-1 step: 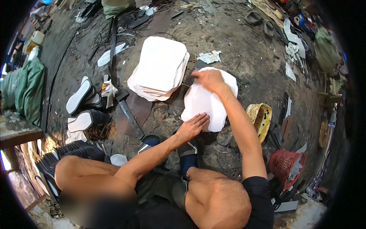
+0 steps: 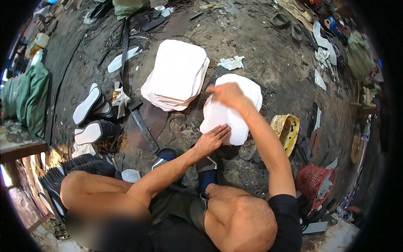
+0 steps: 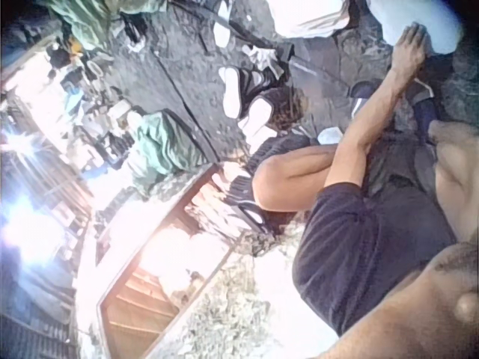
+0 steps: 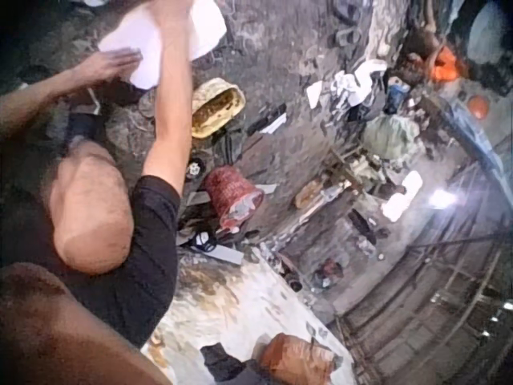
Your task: The person sits on the ground and applies glue from a yellow container to white shoe insoles using a brush. They work on one insole at a time, spreading the adhesive and stacking the treated insoles into a pile.
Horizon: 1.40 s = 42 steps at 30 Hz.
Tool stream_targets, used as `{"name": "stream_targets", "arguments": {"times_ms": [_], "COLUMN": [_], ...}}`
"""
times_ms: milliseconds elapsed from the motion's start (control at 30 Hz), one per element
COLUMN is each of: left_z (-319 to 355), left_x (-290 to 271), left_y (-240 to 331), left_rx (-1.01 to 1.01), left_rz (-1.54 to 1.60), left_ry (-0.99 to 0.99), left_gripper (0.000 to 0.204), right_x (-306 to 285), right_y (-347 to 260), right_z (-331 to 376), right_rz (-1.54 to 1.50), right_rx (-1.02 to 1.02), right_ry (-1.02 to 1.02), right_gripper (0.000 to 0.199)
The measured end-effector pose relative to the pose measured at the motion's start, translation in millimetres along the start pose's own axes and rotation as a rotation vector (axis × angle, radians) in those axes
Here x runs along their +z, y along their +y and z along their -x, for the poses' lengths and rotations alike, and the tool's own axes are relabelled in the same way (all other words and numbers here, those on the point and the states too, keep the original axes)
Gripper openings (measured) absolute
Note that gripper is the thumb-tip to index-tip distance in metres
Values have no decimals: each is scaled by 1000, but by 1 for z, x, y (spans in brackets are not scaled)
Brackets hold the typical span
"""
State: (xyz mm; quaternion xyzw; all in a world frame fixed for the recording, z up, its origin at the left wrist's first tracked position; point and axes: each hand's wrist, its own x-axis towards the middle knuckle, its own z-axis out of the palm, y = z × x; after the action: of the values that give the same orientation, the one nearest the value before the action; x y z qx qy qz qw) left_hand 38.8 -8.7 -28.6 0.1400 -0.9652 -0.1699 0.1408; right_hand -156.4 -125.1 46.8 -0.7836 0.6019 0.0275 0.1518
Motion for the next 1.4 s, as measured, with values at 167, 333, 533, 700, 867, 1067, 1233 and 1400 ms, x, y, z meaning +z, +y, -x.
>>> {"name": "stream_targets", "arguments": {"times_ms": [167, 333, 533, 700, 867, 1067, 1233, 1400], "left_z": [-11, -41, -22, 27, 16, -52, -54, -53], "left_x": [-8, -33, -18, 52, 39, -16, -7, -5], "left_y": [-4, -18, 14, 66, 91, 39, 25, 23], "left_rx": [-178, -72, -173, -161, -9, -215, -191, -216], "left_rz": [11, 205, 103, 374, 539, 173, 160, 182], "left_ry": [-240, -95, 40, -55, -43, -68, -118, -128], "left_gripper": [56, 79, 65, 37, 46, 61, 58, 57], "right_x": [5, -24, 18, 48, 7, -77, -22, -20], "right_y": [-61, 60, -36, -109, -121, 8, 79, 98], "right_z": [33, 30, 58, 108, 143, 125, 59, 24], "right_rz": [-255, -3, -106, 157, -837, -564, -327, -180], "right_rx": [-345, 430, 146, -130, 157, 267, 126, -177], "right_ry": [46, 304, 187, 337, 382, 679, 284, 158], "right_gripper": [31, 30, 31, 36, 34, 32, 42, 33]}}
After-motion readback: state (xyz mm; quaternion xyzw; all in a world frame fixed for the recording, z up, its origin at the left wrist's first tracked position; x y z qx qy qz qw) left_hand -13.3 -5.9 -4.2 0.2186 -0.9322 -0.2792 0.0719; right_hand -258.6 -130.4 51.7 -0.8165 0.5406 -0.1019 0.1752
